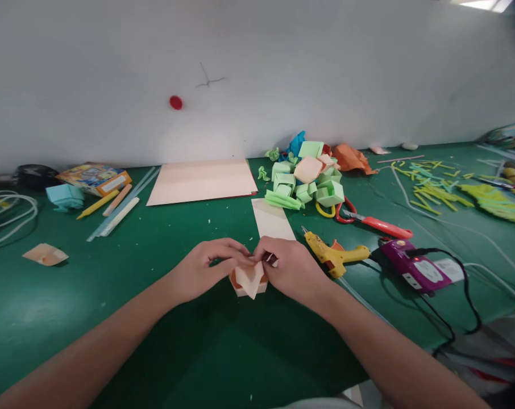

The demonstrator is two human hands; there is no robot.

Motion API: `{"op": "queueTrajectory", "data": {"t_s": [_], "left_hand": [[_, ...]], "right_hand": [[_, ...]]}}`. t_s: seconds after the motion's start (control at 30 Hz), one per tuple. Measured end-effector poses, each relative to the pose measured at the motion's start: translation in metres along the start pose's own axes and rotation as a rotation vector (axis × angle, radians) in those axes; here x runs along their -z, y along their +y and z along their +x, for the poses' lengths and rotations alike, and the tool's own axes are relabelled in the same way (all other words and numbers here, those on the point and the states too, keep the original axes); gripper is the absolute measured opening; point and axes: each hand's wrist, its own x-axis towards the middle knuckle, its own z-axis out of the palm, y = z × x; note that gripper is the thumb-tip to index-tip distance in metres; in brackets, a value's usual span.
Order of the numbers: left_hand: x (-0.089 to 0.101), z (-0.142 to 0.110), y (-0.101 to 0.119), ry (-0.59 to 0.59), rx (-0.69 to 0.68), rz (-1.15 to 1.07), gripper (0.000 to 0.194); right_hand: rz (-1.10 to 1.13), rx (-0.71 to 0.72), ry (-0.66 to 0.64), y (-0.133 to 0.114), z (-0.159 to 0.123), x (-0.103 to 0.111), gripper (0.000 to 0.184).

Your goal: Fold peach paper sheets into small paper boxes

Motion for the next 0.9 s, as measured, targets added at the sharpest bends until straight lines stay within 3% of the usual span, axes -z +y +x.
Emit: {"op": "queueTrajectory", "data": {"t_s": [0.23, 0.47, 0.63, 0.9], "left_hand": [[-0.015, -0.001, 0.019, 0.067, 0.168, 0.165, 0.020], [-0.020, 0.000, 0.020, 0.110, 0.191, 0.288, 0.014], [-0.026, -0.001, 0.023, 0.151, 0.197, 0.400, 0.010], [-0.027, -0.002, 0.037, 0.013, 0.219, 0.651, 0.013]], "right_hand": [[0.026, -0.031, -0.141, -0.008, -0.002, 0.016, 0.021], [0.082, -0.082, -0.164, -0.008, -0.003, 0.014, 0.008], [-0.011, -0.076, -0.179, -0.003, 0.000, 0.013, 0.025], [-0.114, -0.083, -0.221, -0.011, -0.002, 0.017, 0.030]]}}
